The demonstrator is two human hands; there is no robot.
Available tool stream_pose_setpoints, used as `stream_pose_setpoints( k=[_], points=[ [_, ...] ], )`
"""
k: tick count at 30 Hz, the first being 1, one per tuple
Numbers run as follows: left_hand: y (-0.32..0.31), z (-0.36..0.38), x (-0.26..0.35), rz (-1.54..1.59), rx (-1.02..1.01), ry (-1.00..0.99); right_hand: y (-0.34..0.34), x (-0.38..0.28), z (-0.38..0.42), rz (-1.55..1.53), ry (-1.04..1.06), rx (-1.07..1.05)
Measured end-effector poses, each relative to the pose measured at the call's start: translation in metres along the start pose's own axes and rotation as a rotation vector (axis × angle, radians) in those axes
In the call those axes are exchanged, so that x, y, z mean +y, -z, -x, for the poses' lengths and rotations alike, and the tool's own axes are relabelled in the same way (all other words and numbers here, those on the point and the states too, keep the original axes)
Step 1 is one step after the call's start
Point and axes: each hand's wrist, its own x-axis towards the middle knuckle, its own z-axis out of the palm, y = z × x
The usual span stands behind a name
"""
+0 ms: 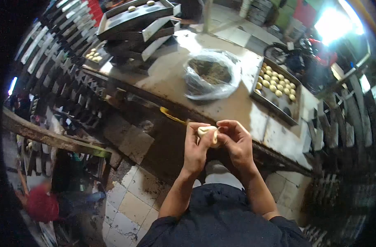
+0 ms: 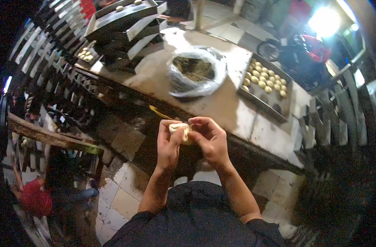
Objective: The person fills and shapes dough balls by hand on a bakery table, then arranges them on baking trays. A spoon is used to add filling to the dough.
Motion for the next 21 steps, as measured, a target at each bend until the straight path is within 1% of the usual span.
stream_pose_setpoints(
  k=[1,2,4,5,6,7,8,9,10,12,13,14,16,19,21],
  points=[
    [-0.005,0.015,0.006,-0.251,-0.049,-0.136,0.005,-0.005,0.011,-0.045,-0.054,0.033],
    [-0.007,0.027,0.014,-0.505,-0.099,-0.284,0.01,-0.01,0.022,0.039,-0.007,0.028],
    [-0.012,0.043,0.011,-0.619,-0.145,-0.352,0.021,-0.017,0.045,0.194,0.087,0.019],
    [-0.013,0.049,0.001,-0.481,-0.139,-0.26,0.021,-0.019,0.058,0.237,0.078,0.063],
    [-0.018,0.057,-0.007,-0.346,-0.129,-0.165,0.021,-0.02,0.07,0.376,0.157,0.076],
    [-0.031,0.063,0.0,-0.256,-0.064,-0.099,0.015,-0.031,0.083,0.518,0.281,0.106],
    [-0.036,0.065,-0.01,-0.205,-0.071,-0.061,0.013,-0.043,0.096,0.66,0.406,0.139],
    [-0.042,0.071,-0.014,-0.258,-0.137,-0.026,0.025,-0.042,0.108,0.766,0.524,0.152],
    [-0.052,0.077,-0.018,-0.311,-0.21,0.007,0.04,-0.04,0.121,0.733,0.518,0.152],
    [-0.083,0.093,-0.027,-0.399,-0.407,-0.07,0.09,-0.049,0.145,0.545,0.38,0.109],
    [-0.104,0.103,-0.028,-0.539,-0.518,-0.217,0.112,-0.06,0.159,0.491,0.248,0.191],
    [-0.129,0.116,-0.038,-0.587,-0.578,-0.347,0.128,-0.071,0.174,0.108,0.109,0.282],
    [-0.183,0.147,-0.066,-0.645,-0.632,-0.421,0.195,-0.067,0.206,0.01,0.094,0.221],
    [-0.235,0.16,-0.135,-0.639,-0.826,-0.397,0.27,-0.069,0.266,0.343,0.175,0.388],
    [-0.27,0.179,-0.175,-0.611,-0.798,-0.01,0.3,-0.074,0.302,0.527,0.271,0.485]
  ],
)
